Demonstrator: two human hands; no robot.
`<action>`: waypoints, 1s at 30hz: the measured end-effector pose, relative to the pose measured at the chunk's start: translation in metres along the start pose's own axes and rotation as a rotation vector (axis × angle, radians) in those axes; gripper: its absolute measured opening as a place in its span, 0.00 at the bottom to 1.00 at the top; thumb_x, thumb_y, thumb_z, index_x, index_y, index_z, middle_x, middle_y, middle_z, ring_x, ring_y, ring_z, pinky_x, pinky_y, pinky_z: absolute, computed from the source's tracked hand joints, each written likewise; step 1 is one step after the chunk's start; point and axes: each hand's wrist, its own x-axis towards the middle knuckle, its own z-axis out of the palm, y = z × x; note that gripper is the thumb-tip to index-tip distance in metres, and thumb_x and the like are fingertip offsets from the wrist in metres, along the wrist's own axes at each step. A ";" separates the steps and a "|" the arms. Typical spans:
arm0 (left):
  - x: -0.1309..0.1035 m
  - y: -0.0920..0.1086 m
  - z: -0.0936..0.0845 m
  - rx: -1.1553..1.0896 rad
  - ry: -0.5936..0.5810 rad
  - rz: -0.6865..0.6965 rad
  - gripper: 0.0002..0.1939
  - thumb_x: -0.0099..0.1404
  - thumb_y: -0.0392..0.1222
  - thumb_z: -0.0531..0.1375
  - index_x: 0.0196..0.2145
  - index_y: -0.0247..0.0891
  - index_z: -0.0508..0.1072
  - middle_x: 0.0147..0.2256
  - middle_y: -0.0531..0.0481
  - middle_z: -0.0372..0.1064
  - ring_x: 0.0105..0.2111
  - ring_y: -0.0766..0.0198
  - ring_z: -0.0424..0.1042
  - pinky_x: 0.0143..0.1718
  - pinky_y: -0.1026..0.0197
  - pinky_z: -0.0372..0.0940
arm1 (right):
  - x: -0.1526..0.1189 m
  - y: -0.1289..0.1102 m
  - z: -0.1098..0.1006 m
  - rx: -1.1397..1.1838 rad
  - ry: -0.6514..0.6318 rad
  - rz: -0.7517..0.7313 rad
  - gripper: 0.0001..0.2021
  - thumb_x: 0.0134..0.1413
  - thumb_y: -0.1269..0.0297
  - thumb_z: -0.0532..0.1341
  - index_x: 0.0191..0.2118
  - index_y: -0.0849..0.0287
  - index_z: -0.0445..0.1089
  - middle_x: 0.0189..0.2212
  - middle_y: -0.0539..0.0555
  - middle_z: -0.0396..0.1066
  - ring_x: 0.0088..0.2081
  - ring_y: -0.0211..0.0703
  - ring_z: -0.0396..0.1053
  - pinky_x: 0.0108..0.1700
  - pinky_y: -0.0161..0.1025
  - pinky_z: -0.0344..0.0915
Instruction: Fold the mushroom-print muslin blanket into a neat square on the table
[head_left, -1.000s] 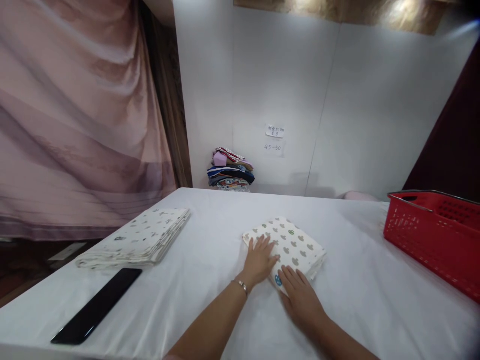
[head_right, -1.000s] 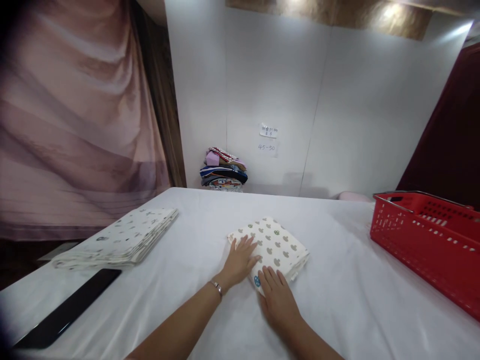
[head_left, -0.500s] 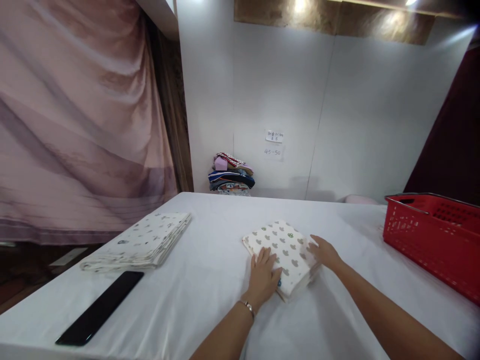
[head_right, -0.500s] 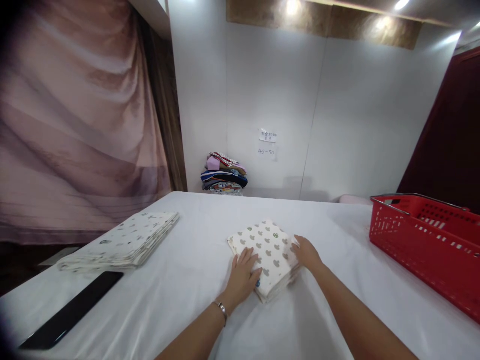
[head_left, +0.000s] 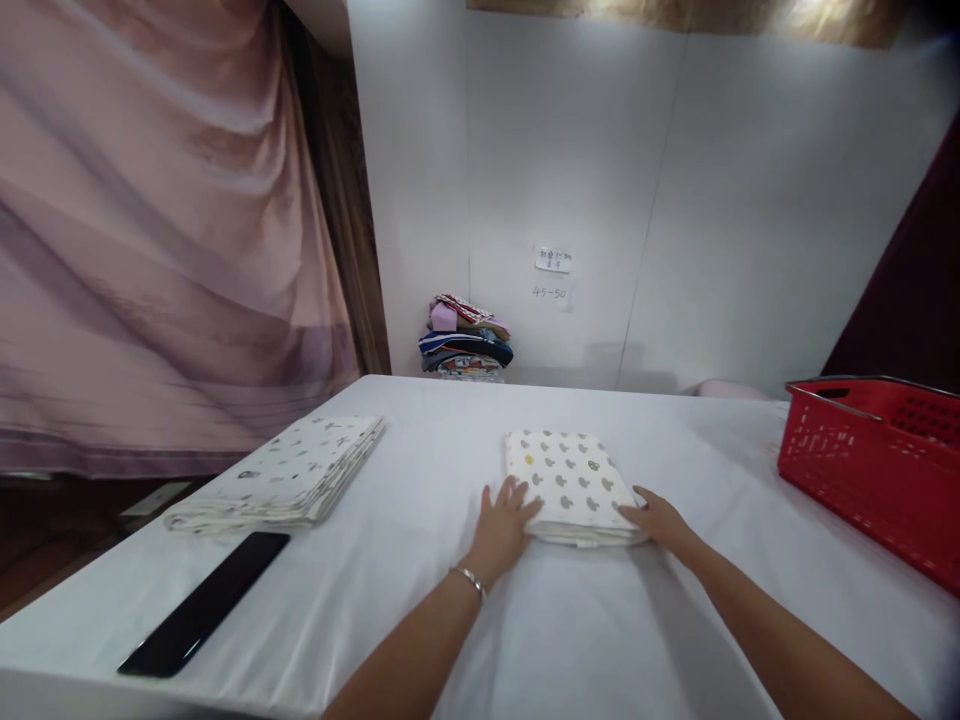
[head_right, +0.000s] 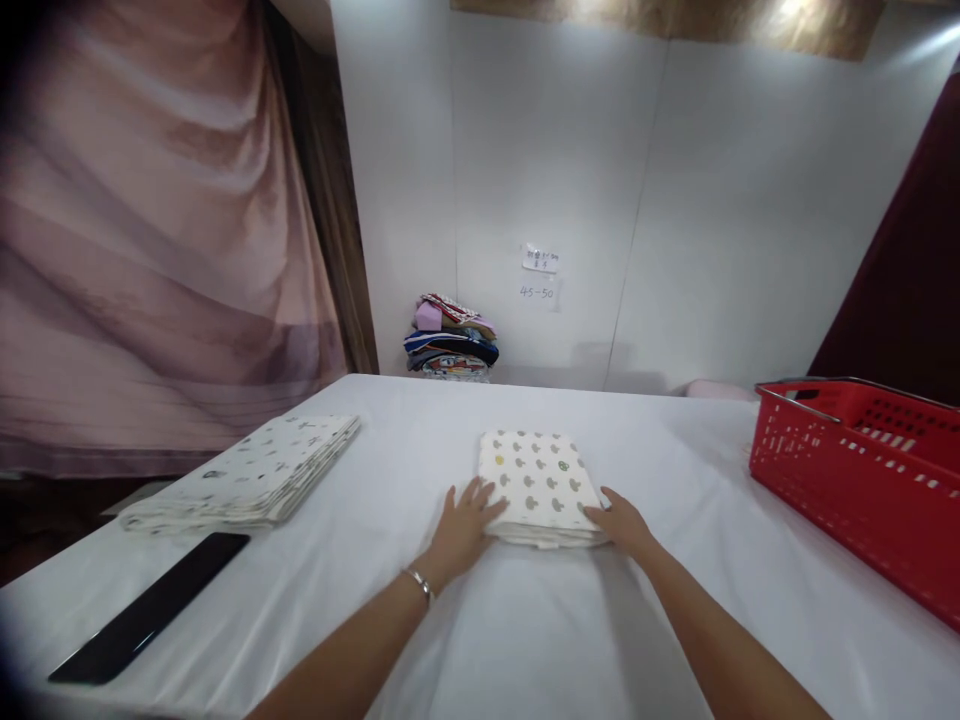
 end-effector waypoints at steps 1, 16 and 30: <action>0.002 -0.009 -0.004 0.008 -0.013 -0.003 0.28 0.57 0.36 0.56 0.56 0.52 0.61 0.62 0.49 0.48 0.63 0.49 0.41 0.58 0.34 0.38 | -0.008 0.000 0.003 0.013 -0.011 0.018 0.31 0.46 0.52 0.59 0.55 0.65 0.63 0.36 0.59 0.74 0.37 0.50 0.72 0.40 0.42 0.66; -0.005 -0.031 -0.001 0.083 0.158 -0.044 0.26 0.59 0.27 0.46 0.48 0.50 0.69 0.56 0.55 0.61 0.60 0.53 0.51 0.58 0.40 0.45 | -0.082 -0.061 -0.010 0.514 -0.368 0.283 0.46 0.46 0.54 0.64 0.65 0.58 0.37 0.23 0.52 0.71 0.20 0.42 0.68 0.21 0.38 0.66; -0.006 0.065 0.007 -0.131 0.115 0.162 0.17 0.65 0.41 0.52 0.51 0.44 0.66 0.50 0.49 0.66 0.52 0.59 0.60 0.59 0.47 0.43 | -0.106 -0.056 -0.001 0.857 -0.319 0.329 0.37 0.57 0.60 0.58 0.65 0.58 0.36 0.23 0.51 0.70 0.22 0.40 0.71 0.23 0.34 0.68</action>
